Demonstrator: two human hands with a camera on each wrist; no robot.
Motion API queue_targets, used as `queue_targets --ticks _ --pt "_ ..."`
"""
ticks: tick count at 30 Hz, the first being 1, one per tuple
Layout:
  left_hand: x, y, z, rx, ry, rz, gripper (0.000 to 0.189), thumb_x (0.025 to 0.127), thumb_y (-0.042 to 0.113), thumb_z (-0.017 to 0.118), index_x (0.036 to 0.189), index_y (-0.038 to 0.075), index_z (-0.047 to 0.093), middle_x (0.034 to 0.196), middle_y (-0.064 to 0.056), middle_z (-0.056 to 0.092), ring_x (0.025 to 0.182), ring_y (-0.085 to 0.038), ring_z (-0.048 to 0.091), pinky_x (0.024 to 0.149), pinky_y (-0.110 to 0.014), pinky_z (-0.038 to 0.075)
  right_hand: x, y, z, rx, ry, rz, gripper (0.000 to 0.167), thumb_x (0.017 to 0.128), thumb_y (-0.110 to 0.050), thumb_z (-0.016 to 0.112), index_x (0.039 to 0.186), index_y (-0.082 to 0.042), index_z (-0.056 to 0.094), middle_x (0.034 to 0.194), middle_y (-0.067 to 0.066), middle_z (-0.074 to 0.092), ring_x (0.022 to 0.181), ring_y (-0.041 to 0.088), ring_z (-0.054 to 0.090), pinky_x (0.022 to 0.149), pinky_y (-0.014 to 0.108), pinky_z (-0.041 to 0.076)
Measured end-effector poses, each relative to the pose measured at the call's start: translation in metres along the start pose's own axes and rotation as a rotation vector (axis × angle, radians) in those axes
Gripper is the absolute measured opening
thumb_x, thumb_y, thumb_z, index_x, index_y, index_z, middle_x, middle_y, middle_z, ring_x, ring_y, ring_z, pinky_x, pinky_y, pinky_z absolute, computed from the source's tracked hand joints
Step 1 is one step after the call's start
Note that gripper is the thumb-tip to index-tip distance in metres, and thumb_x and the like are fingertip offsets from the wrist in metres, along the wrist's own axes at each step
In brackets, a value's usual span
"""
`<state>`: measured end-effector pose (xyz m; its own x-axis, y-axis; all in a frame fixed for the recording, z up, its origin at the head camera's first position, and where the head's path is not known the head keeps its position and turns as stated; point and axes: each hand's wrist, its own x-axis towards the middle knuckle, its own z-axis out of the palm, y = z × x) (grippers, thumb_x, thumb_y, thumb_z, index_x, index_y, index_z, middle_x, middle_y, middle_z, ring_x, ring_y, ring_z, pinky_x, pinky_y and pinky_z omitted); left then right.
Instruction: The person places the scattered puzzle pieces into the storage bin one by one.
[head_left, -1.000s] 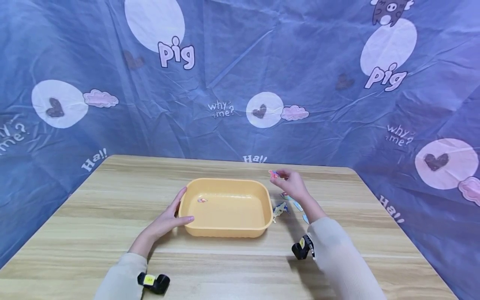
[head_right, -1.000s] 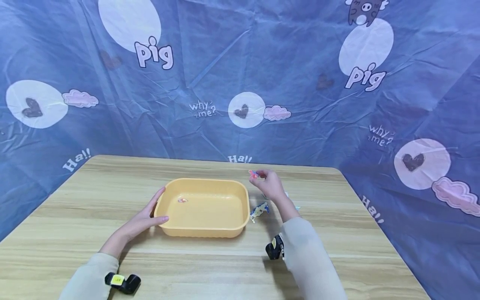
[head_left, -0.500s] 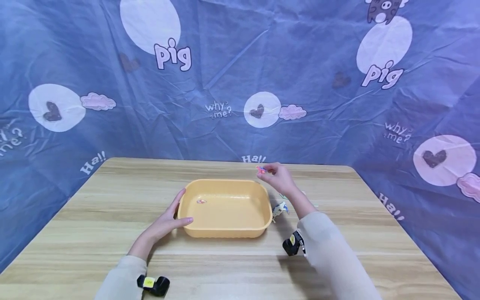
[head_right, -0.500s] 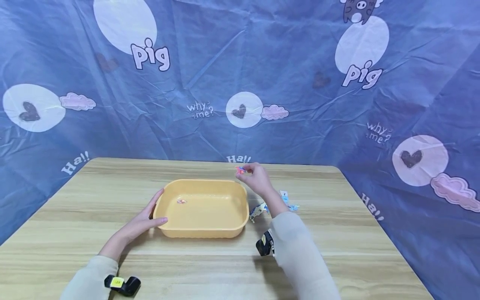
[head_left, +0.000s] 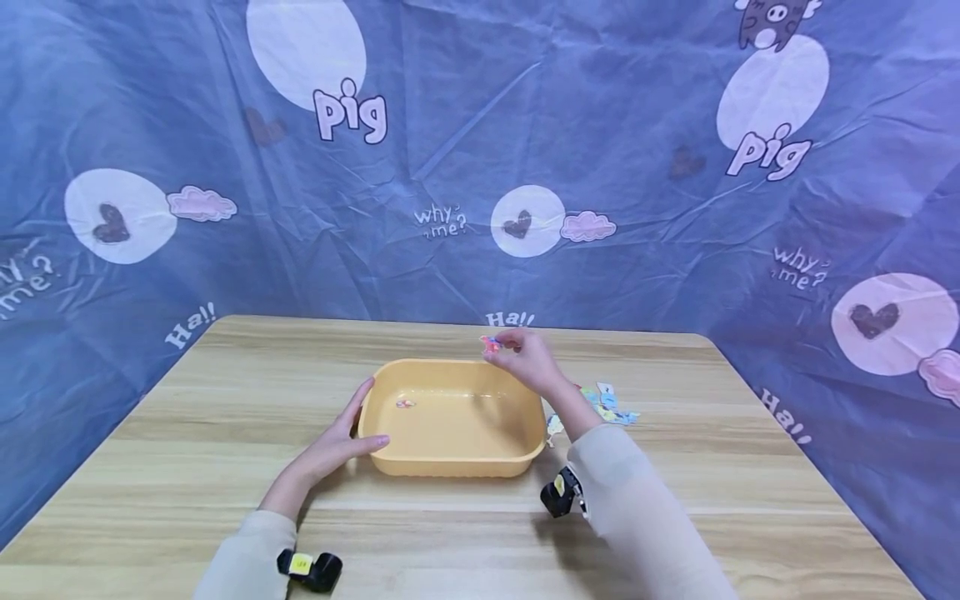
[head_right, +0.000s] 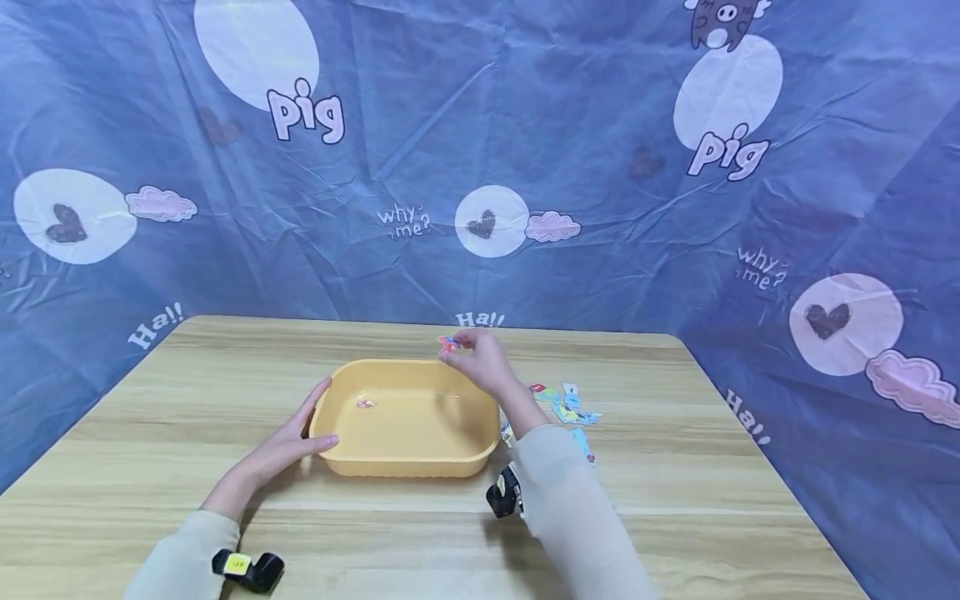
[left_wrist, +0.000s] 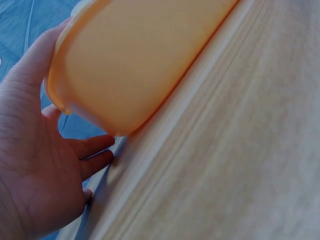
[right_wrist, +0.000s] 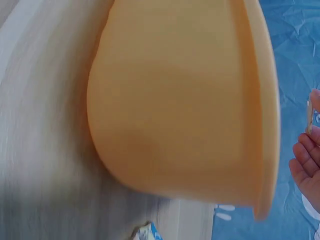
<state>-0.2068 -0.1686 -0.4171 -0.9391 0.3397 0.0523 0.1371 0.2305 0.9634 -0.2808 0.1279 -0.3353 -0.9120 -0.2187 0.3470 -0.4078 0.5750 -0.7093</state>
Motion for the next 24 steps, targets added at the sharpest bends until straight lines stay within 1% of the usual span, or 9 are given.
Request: queue_targets --ticks 5,13,18,24 --pt "-0.001 0.000 0.000 -0.005 0.002 -0.001 0.088 0.076 0.024 0.065 0.139 0.028 0.003 0.141 -0.018 0.003 0.126 -0.031 0.005 0.097 -0.051 0.003 0.000 -0.005 0.009 0.031 -0.014 -0.009 0.030 0.070 -0.015 0.070 0.092 0.004 0.063 0.093 0.014 0.059 0.088 0.029 0.053 0.079 0.039 0.042" --pt "0.000 0.000 0.000 0.001 0.001 0.006 0.088 0.076 0.024 0.065 0.140 0.026 0.004 0.141 -0.018 0.003 0.126 -0.032 0.005 0.097 -0.052 0.003 0.000 -0.011 0.021 0.050 -0.033 -0.005 0.031 0.070 -0.016 0.071 0.093 0.002 0.063 0.092 0.011 0.059 0.085 0.025 0.053 0.077 0.034 0.043" --pt "0.000 0.000 -0.001 0.004 0.001 0.008 0.089 0.076 0.023 0.065 0.140 0.023 0.003 0.141 -0.018 0.003 0.126 -0.032 0.004 0.097 -0.053 0.003 0.000 -0.016 0.028 0.063 -0.040 -0.022 0.028 0.070 -0.015 0.071 0.091 0.002 0.064 0.090 0.011 0.059 0.084 0.024 0.054 0.074 0.033 0.045" --pt "0.000 0.000 -0.001 0.007 0.001 0.009 0.089 0.076 0.023 0.065 0.140 0.022 0.003 0.141 -0.018 0.002 0.126 -0.032 0.003 0.097 -0.053 0.003 -0.001 -0.017 0.038 0.081 -0.068 -0.039 0.025 0.070 -0.013 0.071 0.089 0.002 0.065 0.087 0.009 0.060 0.081 0.022 0.054 0.071 0.030 0.045"
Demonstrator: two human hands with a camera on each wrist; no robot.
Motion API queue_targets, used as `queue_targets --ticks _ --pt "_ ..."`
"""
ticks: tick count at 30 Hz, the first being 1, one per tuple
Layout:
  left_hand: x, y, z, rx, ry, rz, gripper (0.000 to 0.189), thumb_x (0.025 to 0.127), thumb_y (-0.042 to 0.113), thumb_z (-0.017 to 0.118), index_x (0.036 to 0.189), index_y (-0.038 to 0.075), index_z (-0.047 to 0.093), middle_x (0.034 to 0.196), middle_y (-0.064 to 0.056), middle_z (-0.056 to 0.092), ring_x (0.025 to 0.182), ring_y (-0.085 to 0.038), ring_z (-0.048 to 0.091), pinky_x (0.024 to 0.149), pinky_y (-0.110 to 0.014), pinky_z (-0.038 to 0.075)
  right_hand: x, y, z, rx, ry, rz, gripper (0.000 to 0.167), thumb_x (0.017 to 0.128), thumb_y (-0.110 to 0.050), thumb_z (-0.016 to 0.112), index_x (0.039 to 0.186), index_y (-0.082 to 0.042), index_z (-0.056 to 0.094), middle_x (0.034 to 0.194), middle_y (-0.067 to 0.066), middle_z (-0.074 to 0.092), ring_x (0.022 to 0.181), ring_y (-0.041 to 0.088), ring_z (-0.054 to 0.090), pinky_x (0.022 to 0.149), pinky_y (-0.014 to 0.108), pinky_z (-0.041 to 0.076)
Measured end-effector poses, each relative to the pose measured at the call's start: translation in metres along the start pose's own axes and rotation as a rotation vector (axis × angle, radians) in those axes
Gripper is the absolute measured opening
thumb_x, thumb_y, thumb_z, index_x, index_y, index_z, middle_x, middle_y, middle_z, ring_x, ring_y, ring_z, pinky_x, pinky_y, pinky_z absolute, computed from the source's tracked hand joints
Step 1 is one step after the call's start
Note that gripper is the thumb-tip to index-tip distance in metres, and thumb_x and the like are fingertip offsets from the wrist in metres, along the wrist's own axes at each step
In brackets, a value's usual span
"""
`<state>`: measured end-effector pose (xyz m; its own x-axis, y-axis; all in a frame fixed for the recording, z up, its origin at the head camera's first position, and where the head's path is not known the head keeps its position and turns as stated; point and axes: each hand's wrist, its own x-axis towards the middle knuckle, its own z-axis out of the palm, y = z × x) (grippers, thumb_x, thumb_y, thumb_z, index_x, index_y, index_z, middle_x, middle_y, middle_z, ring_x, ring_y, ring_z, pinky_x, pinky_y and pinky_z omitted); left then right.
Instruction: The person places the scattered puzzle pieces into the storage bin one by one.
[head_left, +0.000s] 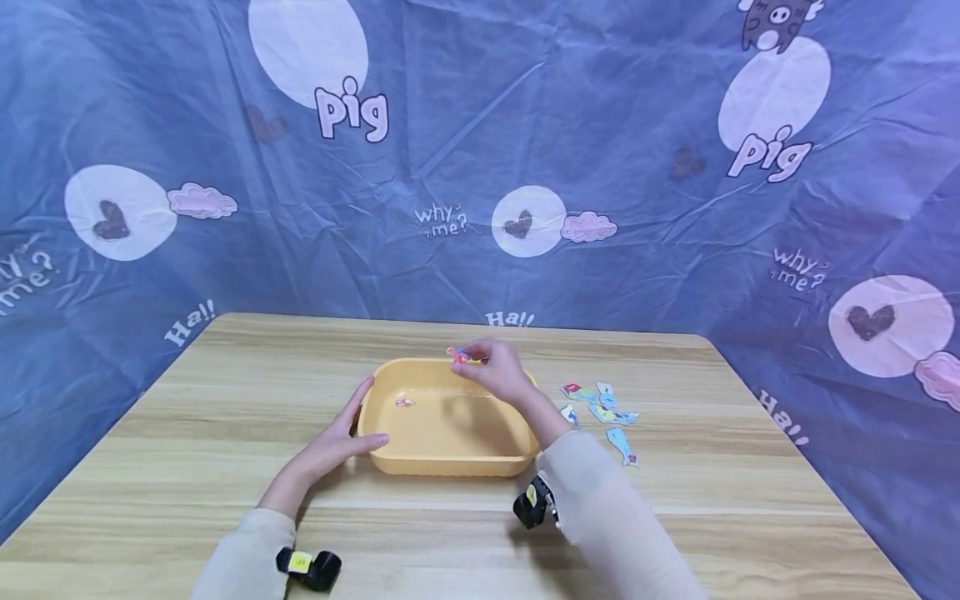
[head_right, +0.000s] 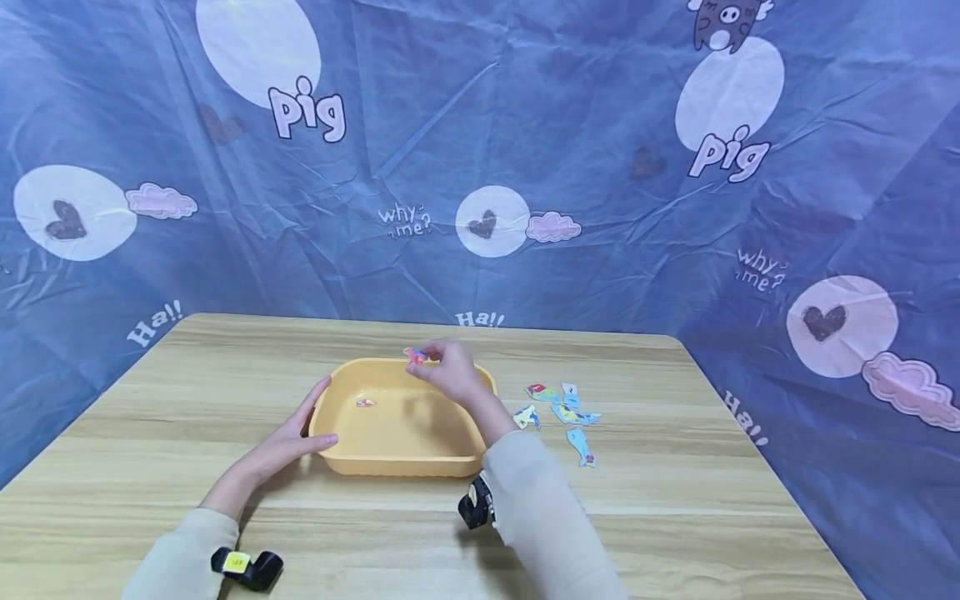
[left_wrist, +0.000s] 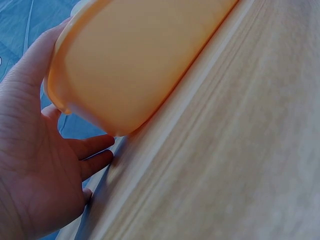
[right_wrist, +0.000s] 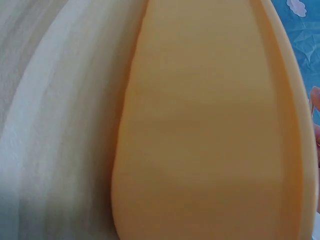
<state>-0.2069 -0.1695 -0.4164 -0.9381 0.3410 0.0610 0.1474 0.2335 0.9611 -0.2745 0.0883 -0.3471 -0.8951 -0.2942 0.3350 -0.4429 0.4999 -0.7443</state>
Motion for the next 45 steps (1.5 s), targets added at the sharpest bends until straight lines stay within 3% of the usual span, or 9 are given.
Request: queue_targets --ticks 16,26,45 --pt "0.000 -0.001 0.001 -0.013 0.005 0.009 0.089 0.075 0.023 0.066 0.139 0.025 0.005 0.141 -0.017 0.004 0.126 -0.031 0.007 0.098 -0.050 0.005 -0.005 0.004 0.023 0.034 -0.136 0.027 0.023 0.072 -0.014 0.069 0.088 0.002 0.064 0.076 0.004 0.060 0.068 0.012 0.051 0.060 0.023 0.042" --pt "0.000 0.000 0.002 -0.020 0.002 -0.001 0.090 0.074 0.023 0.066 0.139 0.026 0.004 0.141 -0.018 0.006 0.126 -0.031 0.009 0.098 -0.049 0.006 -0.005 0.010 0.037 0.019 -0.136 0.074 0.020 0.072 -0.012 0.069 0.087 0.001 0.065 0.074 0.004 0.060 0.067 0.012 0.052 0.061 0.022 0.043" --pt "0.000 0.001 0.000 -0.015 0.000 0.006 0.090 0.075 0.023 0.066 0.140 0.023 0.003 0.142 -0.015 0.002 0.126 -0.030 0.006 0.098 -0.049 0.005 -0.005 0.019 0.048 -0.129 -0.220 0.099 0.020 0.070 -0.014 0.071 0.081 0.000 0.063 0.069 0.002 0.056 0.062 0.011 0.048 0.056 0.021 0.042"
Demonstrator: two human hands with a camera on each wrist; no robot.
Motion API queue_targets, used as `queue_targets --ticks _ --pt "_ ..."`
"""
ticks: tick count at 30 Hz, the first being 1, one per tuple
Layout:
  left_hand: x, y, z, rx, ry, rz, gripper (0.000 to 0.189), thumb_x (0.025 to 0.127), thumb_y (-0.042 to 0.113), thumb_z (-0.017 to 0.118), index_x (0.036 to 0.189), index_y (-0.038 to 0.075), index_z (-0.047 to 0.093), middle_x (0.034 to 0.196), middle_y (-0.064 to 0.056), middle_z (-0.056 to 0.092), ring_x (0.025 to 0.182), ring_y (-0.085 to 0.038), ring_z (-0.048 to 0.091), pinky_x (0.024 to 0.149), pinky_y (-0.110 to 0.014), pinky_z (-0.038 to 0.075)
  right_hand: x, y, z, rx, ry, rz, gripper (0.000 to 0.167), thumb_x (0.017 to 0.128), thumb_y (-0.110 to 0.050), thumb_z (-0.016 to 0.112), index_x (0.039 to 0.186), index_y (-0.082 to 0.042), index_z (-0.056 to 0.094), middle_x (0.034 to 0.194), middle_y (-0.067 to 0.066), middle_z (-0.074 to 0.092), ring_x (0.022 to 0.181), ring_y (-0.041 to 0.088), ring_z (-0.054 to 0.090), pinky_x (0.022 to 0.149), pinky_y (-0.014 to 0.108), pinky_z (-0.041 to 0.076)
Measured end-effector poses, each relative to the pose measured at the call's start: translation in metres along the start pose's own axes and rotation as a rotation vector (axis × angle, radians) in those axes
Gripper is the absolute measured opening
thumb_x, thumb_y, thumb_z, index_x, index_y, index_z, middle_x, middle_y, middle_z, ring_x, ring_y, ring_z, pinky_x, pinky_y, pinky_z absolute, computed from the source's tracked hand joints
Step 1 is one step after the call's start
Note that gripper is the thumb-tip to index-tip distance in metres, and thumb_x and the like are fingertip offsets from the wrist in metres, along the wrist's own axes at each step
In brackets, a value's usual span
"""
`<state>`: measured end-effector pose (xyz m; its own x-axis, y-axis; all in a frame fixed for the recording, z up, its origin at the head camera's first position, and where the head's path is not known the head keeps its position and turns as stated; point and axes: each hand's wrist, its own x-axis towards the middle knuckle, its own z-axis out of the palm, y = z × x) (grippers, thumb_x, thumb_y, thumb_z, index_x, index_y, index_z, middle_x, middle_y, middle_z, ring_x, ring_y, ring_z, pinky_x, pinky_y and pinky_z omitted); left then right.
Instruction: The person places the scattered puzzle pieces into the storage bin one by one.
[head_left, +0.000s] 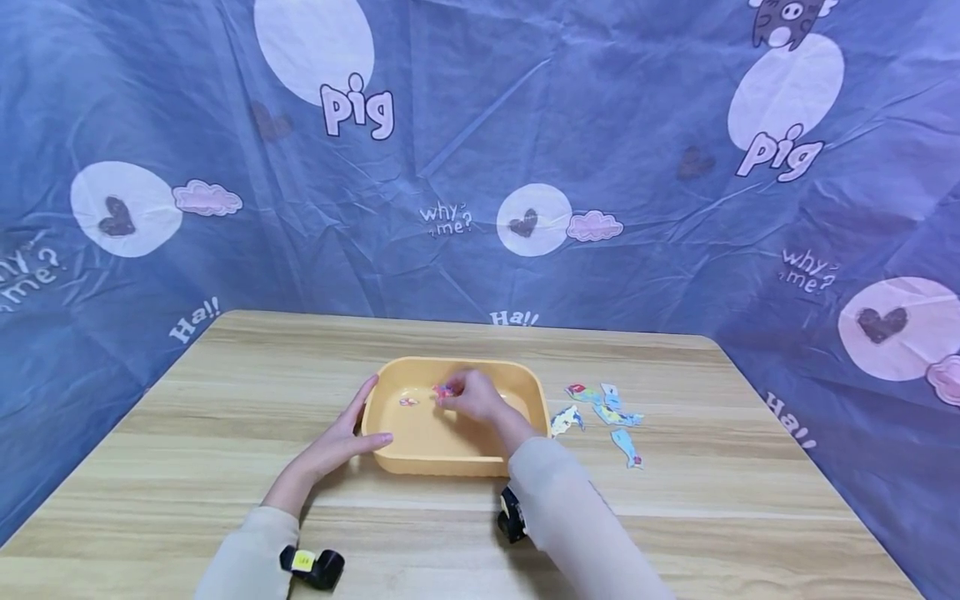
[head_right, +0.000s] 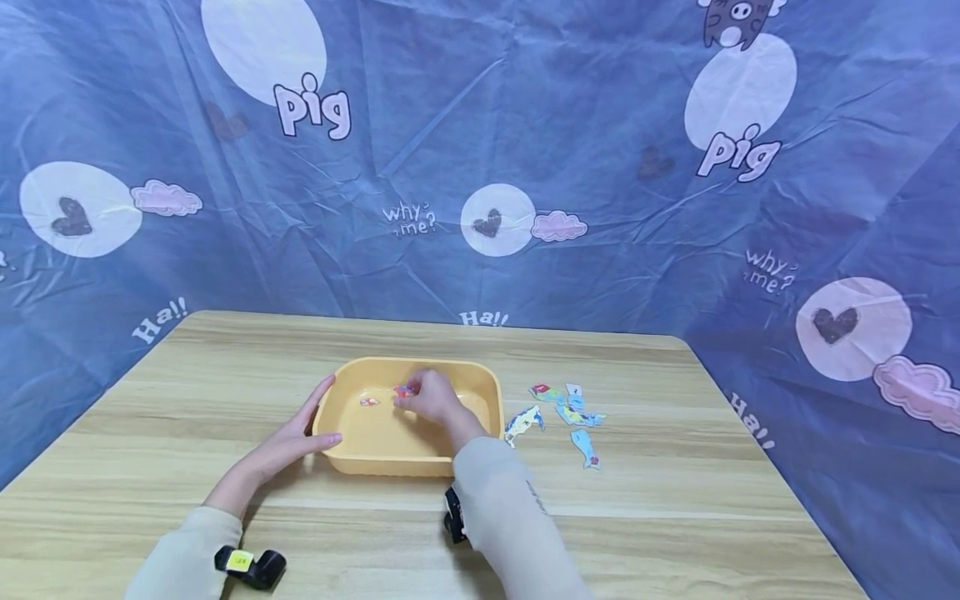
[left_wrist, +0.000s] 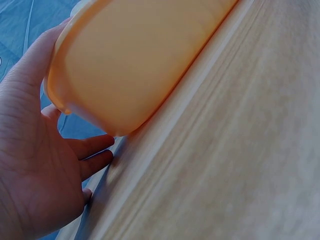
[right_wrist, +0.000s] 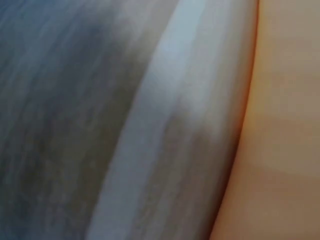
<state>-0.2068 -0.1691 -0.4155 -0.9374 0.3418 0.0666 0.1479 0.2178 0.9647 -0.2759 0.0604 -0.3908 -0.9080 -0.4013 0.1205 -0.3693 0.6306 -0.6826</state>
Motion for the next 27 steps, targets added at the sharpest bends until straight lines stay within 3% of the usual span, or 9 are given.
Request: queue_targets --ticks 13,27 --pt "0.0004 -0.0016 0.0001 -0.006 -0.005 0.003 0.089 0.075 0.023 0.066 0.140 0.024 0.003 0.141 -0.018 0.003 0.126 -0.031 0.007 0.098 -0.049 0.006 0.0003 0.0043 0.0060 -0.087 0.013 0.008 0.021 0.069 -0.017 0.072 0.080 -0.001 0.063 0.066 -0.001 0.053 0.060 0.009 0.046 0.055 0.020 0.040" --pt "0.0013 -0.0006 0.0006 -0.013 -0.008 0.016 0.089 0.076 0.020 0.065 0.140 0.024 0.004 0.140 -0.020 0.004 0.125 -0.034 0.010 0.098 -0.048 0.007 0.0004 0.0035 0.0072 -0.099 0.025 0.002 0.023 0.066 -0.017 0.074 0.082 -0.003 0.064 0.066 -0.001 0.052 0.061 0.010 0.045 0.056 0.021 0.038"
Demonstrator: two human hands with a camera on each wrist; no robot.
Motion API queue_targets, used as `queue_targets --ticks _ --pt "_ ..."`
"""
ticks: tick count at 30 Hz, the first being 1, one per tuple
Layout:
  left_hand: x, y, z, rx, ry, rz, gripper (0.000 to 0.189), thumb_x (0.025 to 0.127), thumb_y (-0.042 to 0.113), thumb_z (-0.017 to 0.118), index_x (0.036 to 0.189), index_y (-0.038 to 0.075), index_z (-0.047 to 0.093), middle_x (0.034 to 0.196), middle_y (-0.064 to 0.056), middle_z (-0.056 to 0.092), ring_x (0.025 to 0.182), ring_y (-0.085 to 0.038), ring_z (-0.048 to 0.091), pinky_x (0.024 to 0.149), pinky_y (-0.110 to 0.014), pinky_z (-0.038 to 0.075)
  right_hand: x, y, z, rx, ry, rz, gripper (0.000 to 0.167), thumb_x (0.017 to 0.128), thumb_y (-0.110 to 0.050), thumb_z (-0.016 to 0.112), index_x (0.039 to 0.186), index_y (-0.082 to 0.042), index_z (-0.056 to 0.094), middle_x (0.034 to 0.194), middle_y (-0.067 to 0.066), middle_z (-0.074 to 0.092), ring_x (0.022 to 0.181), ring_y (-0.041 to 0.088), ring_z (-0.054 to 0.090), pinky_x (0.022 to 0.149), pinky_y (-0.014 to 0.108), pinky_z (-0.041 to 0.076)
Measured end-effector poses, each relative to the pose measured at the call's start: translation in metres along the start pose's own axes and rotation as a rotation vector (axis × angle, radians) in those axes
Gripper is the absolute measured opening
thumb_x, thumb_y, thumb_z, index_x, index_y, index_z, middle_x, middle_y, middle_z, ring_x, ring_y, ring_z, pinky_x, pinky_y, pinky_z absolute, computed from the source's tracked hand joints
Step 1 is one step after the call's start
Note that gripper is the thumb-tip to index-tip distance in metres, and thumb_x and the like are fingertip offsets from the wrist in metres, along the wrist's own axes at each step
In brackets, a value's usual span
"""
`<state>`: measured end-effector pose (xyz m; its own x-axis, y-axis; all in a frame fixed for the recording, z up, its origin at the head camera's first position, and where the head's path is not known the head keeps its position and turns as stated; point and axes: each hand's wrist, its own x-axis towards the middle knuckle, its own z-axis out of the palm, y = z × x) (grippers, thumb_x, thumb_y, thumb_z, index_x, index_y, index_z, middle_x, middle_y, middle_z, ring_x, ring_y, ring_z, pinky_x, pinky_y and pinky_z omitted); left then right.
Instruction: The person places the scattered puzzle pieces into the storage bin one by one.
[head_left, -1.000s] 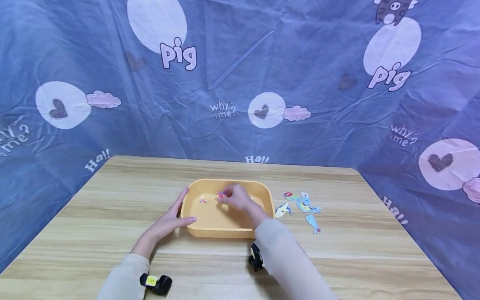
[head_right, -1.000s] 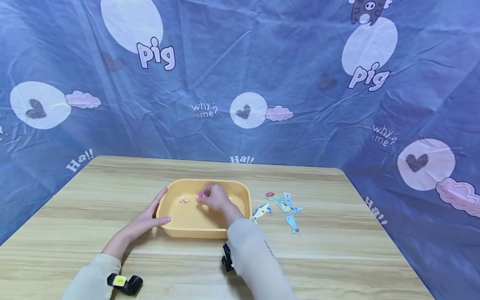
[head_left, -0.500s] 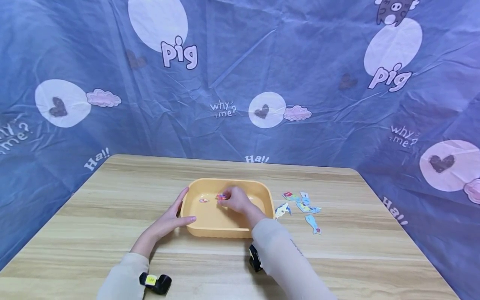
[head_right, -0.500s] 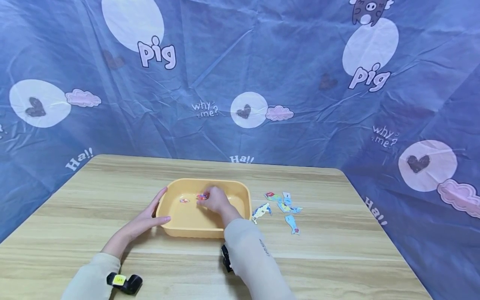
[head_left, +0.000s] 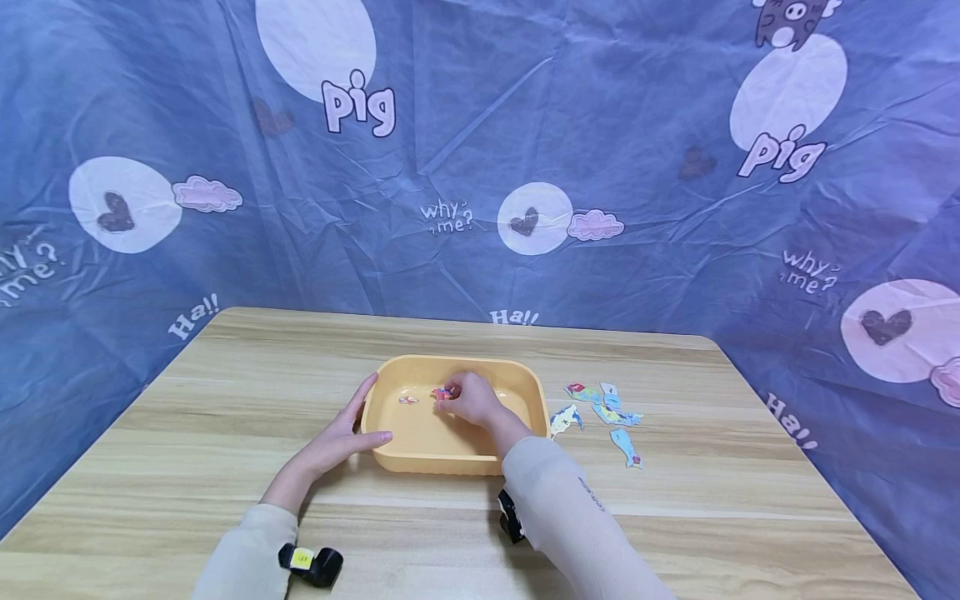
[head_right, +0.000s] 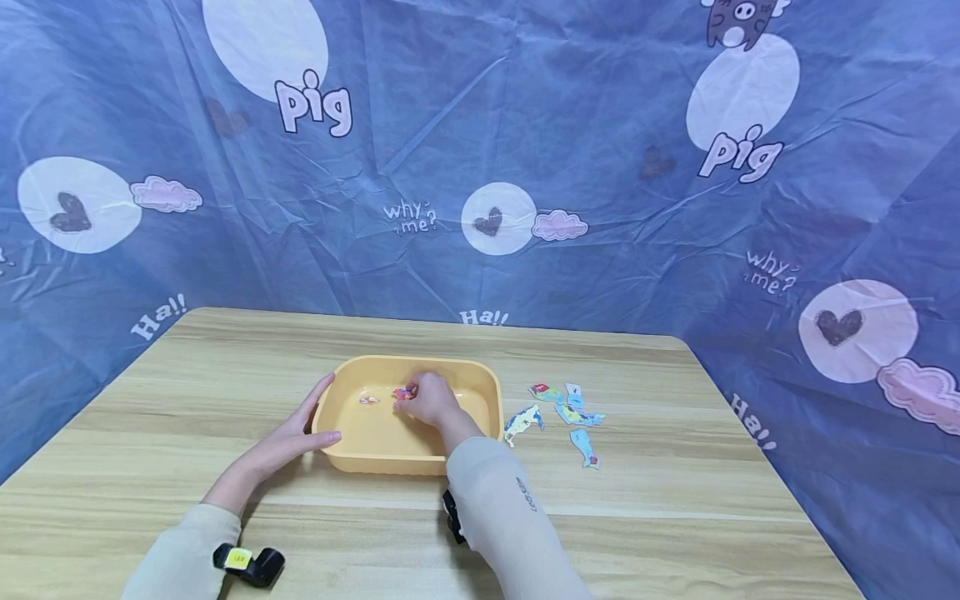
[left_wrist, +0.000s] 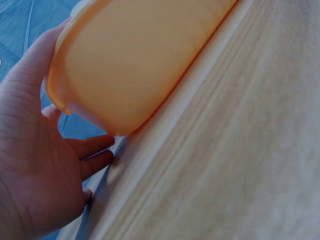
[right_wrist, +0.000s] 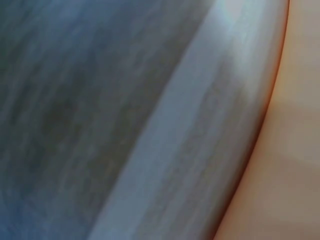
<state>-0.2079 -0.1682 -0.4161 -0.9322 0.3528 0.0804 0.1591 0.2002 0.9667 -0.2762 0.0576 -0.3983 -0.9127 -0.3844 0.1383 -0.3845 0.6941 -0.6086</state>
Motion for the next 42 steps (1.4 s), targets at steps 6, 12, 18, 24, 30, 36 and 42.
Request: queue_targets --ticks 6,12,18,24,30,36,42 --pt "0.001 0.000 0.000 -0.007 -0.006 0.012 0.089 0.076 0.019 0.065 0.140 0.023 0.003 0.140 -0.021 0.005 0.124 -0.035 0.012 0.098 -0.048 0.008 0.000 0.000 -0.001 -0.006 0.000 0.002 0.024 0.066 -0.017 0.074 0.083 -0.003 0.064 0.066 -0.001 0.052 0.062 0.010 0.045 0.056 0.021 0.038" --pt "0.000 -0.001 0.000 -0.002 -0.003 0.002 0.089 0.075 0.020 0.065 0.140 0.024 0.003 0.141 -0.018 0.003 0.126 -0.032 0.009 0.098 -0.048 0.008 -0.001 0.000 -0.001 -0.005 -0.004 0.003 0.030 0.066 -0.017 0.074 0.087 0.000 0.062 0.065 0.000 0.051 0.061 0.010 0.045 0.057 0.021 0.038" --pt "0.000 -0.002 0.001 0.004 0.002 0.005 0.090 0.075 0.022 0.066 0.140 0.024 0.004 0.141 -0.017 0.002 0.126 -0.032 0.008 0.098 -0.050 0.006 -0.003 0.000 -0.002 0.028 -0.021 0.031 0.034 0.067 -0.017 0.074 0.090 0.003 0.060 0.070 0.004 0.054 0.062 0.011 0.047 0.059 0.022 0.041" --pt "0.000 -0.001 0.000 0.006 0.005 0.001 0.090 0.075 0.022 0.066 0.140 0.024 0.004 0.142 -0.016 0.002 0.126 -0.032 0.008 0.098 -0.050 0.006 -0.002 0.000 -0.006 0.059 -0.031 0.045 0.040 0.066 -0.019 0.074 0.096 0.002 0.061 0.072 0.003 0.055 0.066 0.012 0.049 0.060 0.022 0.042" --pt "-0.002 -0.001 -0.001 0.012 0.014 -0.009 0.089 0.075 0.023 0.066 0.140 0.026 0.004 0.142 -0.015 0.002 0.126 -0.032 0.007 0.097 -0.052 0.005 -0.001 -0.003 -0.012 0.106 -0.051 0.019 0.036 0.071 -0.019 0.070 0.098 0.003 0.061 0.082 0.011 0.058 0.074 0.016 0.051 0.066 0.025 0.043" --pt "-0.002 0.000 -0.001 0.034 0.020 -0.023 0.090 0.075 0.025 0.066 0.140 0.024 0.004 0.142 -0.013 0.000 0.126 -0.032 0.004 0.096 -0.053 0.004 0.000 -0.009 -0.026 0.161 -0.036 -0.023 0.036 0.072 -0.016 0.069 0.098 0.006 0.060 0.083 0.012 0.059 0.078 0.019 0.053 0.069 0.025 0.044" --pt "-0.001 0.001 0.000 0.027 0.017 -0.023 0.090 0.075 0.024 0.066 0.140 0.023 0.004 0.142 -0.014 0.000 0.126 -0.032 0.003 0.096 -0.054 0.004 -0.002 -0.011 -0.047 0.219 -0.012 -0.034 0.036 0.073 -0.015 0.068 0.100 0.007 0.060 0.087 0.015 0.060 0.078 0.020 0.055 0.069 0.024 0.045"
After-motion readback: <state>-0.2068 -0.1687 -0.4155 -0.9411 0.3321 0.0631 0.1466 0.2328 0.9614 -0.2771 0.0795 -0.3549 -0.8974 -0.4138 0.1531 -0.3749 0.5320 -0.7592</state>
